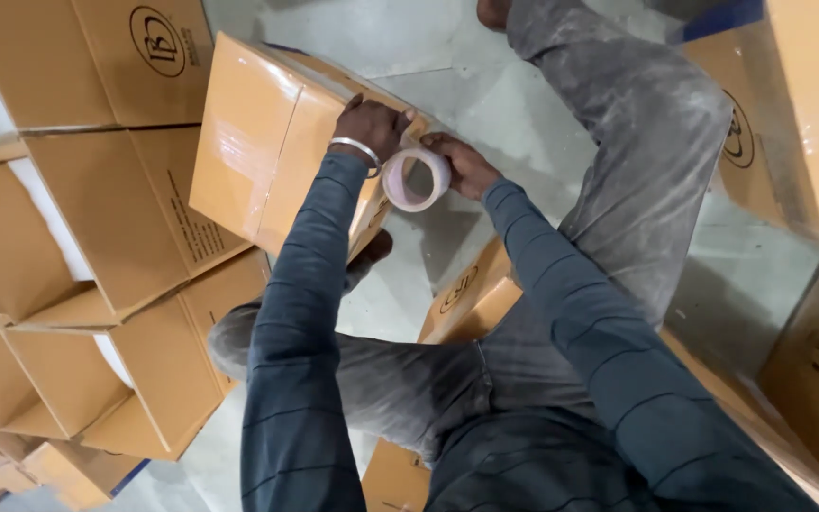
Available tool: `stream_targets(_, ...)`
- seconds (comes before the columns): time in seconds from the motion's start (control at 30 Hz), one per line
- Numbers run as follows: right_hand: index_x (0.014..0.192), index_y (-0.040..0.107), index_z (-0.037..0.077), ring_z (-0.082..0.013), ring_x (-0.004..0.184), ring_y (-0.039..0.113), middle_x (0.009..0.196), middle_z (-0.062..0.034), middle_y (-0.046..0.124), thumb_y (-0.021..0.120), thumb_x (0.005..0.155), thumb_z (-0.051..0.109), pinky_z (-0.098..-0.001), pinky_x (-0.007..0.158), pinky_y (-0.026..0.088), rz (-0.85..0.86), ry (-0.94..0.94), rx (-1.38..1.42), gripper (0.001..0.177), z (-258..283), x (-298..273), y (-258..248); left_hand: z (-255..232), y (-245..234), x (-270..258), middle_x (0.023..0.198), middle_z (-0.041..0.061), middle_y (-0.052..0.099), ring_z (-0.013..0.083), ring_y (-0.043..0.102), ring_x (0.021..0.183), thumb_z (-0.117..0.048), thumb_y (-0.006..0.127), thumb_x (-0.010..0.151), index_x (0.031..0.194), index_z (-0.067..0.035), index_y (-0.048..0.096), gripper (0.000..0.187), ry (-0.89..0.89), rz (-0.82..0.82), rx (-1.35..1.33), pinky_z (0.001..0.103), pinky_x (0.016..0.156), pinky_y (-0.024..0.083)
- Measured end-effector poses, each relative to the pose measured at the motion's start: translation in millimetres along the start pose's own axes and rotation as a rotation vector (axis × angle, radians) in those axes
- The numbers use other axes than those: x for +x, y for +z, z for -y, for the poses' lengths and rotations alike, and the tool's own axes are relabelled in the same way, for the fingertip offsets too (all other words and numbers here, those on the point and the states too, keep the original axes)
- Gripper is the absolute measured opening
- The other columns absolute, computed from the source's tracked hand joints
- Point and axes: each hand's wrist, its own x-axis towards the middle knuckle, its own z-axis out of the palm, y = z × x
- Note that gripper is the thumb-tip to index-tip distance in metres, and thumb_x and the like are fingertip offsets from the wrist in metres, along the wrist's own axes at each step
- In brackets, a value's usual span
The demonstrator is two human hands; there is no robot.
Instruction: Taping and packing cardboard boxes in a warehouse or workshop environment.
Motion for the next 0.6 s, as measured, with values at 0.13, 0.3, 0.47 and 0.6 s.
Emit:
stream_targets(0.13,0.136,0.063,0.005,-0.0171,0.109,0.071,0.125,-0.0063,0.073,0.062,0.102,0.025,-0.0354,0.097,0.059,0.109,0.092,-0.024,0.040,3.7,-2.8,17.9,-3.5,-13.8,7.1,0.099,0.021,0.074,0.0388,0.067,0.102,-0.052,0.041,0.108,0.093,-0.009,0.078,0.058,-0.127,0.165,0.071,0.051,0.114,0.037)
stream_targets(0.3,0.136,0.063,0.007,-0.0154,0.103,0.070,0.121,-0.0060,0.071,0.070,0.096,0.031,-0.0357,0.088,0.058,0.062,0.060,-0.324,0.048,-8.4,9.3,25.8,-31.6,-17.2,52.9,0.109,0.022,0.072,0.0410,0.068,0.105,-0.043,0.059,0.094,0.101,-0.007,0.076,0.040,-0.111,0.298,0.173,0.052,0.097,0.051)
stream_targets(0.47,0.132,0.061,0.006,-0.0192,0.102,0.071,0.119,-0.0089,0.072,0.072,0.093,0.035,-0.0383,0.086,0.058,0.000,0.108,-0.228,0.050,-6.1,-8.9,33.0,-7.4,98.7,97.8,0.125,0.024,0.066,0.0390,0.066,0.114,-0.019,0.075,0.076,0.115,-0.006,0.073,0.041,0.088,0.459,0.307,0.049,0.092,0.055)
stream_targets(0.6,0.135,0.064,0.005,-0.0132,0.116,0.066,0.130,-0.0057,0.070,0.065,0.099,0.033,-0.0312,0.101,0.051,0.184,-0.034,-0.287,0.045,-26.2,8.5,5.3,-35.4,66.3,95.0,0.125,0.023,0.067,0.0388,0.066,0.115,-0.019,0.073,0.078,0.115,-0.006,0.073,0.039,0.068,0.475,0.316,0.049,0.093,0.055)
